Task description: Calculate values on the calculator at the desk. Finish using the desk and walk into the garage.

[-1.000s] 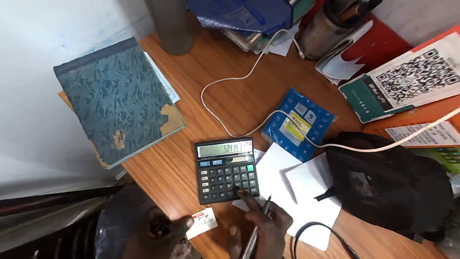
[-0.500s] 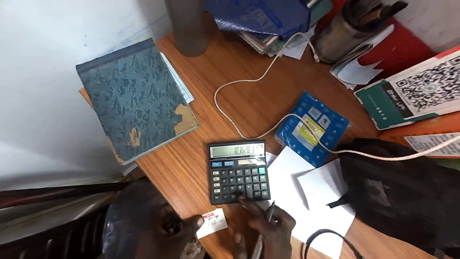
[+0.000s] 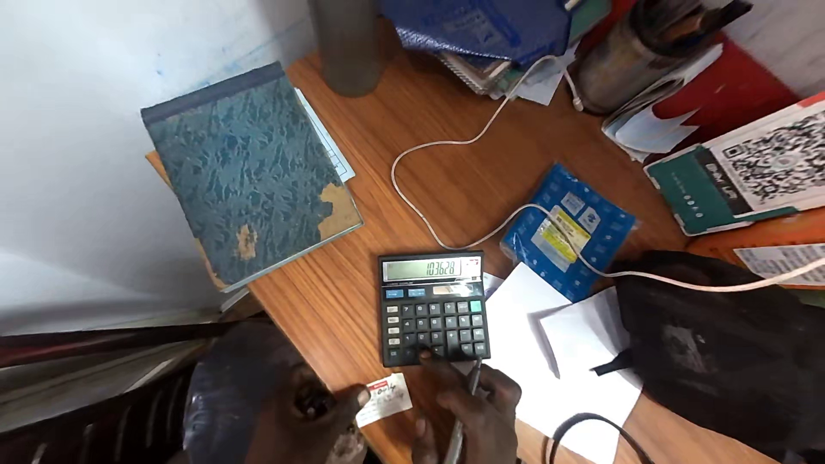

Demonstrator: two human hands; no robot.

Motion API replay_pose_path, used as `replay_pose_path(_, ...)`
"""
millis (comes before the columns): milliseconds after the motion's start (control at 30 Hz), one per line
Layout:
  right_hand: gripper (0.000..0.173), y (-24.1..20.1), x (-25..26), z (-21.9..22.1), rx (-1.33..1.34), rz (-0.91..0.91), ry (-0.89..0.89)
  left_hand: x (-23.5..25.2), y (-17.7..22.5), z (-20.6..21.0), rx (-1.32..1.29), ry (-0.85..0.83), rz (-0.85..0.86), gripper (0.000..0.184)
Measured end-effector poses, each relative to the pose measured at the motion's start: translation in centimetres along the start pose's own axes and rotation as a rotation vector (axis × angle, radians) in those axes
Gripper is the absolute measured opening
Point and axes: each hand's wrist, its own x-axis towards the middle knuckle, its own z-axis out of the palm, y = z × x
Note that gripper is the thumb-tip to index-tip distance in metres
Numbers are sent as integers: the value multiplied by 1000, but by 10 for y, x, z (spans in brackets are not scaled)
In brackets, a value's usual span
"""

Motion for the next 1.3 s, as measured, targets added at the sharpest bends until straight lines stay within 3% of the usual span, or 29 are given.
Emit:
replay_pose_path(767, 24, 1, 3, 3, -70, 35, -77, 0, 2, 0, -15, -8, 3, 50)
replay_pose_path(1000, 28, 2, 12, -1, 35, 67, -21, 0, 4, 0, -7, -9, -14, 53)
replay_pose_path(1300, 31, 5, 24, 13, -91, 26, -14, -1, 2, 0, 22, -7, -19, 54)
